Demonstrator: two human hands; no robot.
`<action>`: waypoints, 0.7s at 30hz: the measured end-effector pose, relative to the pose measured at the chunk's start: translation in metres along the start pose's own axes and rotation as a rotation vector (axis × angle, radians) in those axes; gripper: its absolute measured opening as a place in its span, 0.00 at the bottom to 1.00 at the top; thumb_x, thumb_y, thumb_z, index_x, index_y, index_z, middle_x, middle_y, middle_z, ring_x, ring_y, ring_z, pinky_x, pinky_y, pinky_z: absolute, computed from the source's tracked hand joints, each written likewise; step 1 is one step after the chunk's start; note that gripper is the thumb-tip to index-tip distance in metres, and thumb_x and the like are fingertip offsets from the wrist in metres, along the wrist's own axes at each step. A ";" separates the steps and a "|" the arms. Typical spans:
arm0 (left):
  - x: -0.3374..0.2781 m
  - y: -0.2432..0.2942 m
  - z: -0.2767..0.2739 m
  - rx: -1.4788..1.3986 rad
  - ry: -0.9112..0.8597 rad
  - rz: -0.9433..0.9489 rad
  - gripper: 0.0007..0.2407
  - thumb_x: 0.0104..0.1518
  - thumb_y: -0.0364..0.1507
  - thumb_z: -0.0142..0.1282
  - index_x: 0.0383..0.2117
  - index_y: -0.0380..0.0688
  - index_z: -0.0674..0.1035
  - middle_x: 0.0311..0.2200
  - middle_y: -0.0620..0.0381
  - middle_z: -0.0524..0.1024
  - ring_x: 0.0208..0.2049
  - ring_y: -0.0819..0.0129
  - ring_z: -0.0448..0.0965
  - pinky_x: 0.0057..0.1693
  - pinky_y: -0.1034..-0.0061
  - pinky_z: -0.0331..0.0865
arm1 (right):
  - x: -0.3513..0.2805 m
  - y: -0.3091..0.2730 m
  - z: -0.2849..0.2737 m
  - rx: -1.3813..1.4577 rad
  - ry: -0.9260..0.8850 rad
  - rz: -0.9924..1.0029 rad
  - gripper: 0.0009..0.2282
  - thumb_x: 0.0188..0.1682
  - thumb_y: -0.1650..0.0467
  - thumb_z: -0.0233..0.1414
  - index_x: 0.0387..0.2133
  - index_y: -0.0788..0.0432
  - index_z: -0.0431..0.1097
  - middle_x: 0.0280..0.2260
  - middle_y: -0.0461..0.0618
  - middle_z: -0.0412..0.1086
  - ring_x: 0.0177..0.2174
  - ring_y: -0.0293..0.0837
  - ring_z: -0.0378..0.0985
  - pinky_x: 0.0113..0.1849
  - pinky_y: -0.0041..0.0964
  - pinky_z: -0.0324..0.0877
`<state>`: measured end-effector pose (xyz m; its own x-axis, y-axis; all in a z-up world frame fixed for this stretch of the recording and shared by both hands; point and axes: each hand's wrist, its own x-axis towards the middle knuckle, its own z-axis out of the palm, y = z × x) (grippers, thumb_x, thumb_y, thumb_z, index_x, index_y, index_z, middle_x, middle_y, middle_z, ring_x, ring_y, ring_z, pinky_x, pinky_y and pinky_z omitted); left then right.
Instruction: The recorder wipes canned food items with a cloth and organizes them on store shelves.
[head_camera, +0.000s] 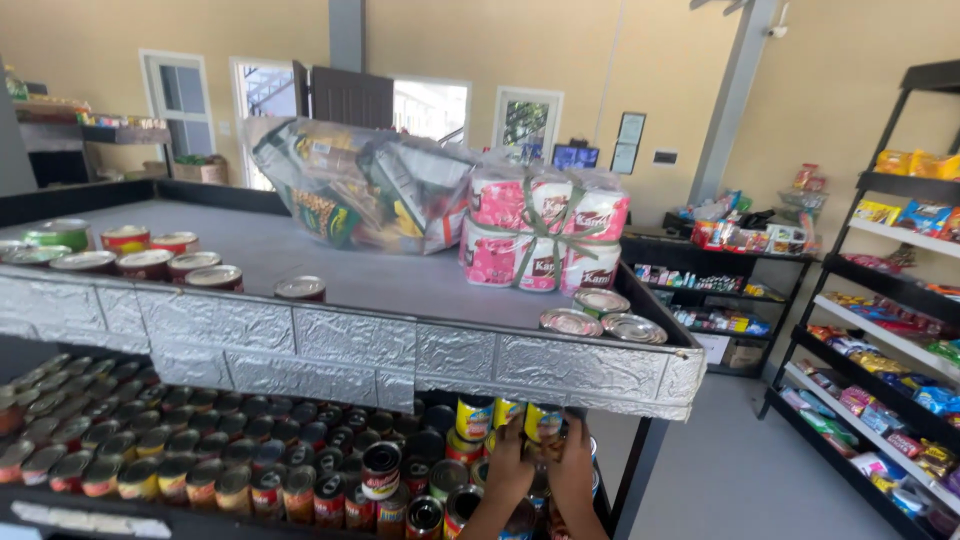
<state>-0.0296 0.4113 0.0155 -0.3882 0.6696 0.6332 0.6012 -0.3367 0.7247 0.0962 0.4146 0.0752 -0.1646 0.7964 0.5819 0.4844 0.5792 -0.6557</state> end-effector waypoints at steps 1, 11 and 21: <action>-0.014 0.017 -0.015 0.003 0.003 -0.019 0.30 0.51 0.20 0.59 0.64 0.41 0.65 0.52 0.36 0.68 0.50 0.36 0.71 0.54 0.56 0.69 | -0.012 0.001 0.000 -0.002 -0.019 0.005 0.39 0.28 0.76 0.66 0.58 0.54 0.57 0.53 0.65 0.61 0.49 0.69 0.67 0.46 0.52 0.68; -0.144 0.106 -0.153 -0.439 -0.010 -0.512 0.12 0.63 0.29 0.55 0.50 0.40 0.73 0.41 0.51 0.74 0.43 0.66 0.79 0.49 0.74 0.74 | -0.126 -0.132 -0.025 0.692 0.166 -0.264 0.13 0.51 0.66 0.55 0.41 0.62 0.65 0.45 0.55 0.62 0.47 0.47 0.67 0.53 0.40 0.61; -0.214 0.169 -0.356 -0.301 0.529 -0.343 0.10 0.60 0.20 0.53 0.47 0.36 0.75 0.42 0.54 0.74 0.46 0.67 0.76 0.53 0.75 0.69 | -0.245 -0.251 0.064 1.376 -0.803 0.510 0.21 0.55 0.61 0.49 0.56 0.61 0.62 0.49 0.56 0.64 0.50 0.50 0.69 0.50 0.45 0.66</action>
<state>-0.0934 -0.0247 0.0995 -0.8552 0.3847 0.3472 0.1937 -0.3841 0.9027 -0.0400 0.0850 0.0670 -0.8173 0.5676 0.0987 -0.3698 -0.3855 -0.8453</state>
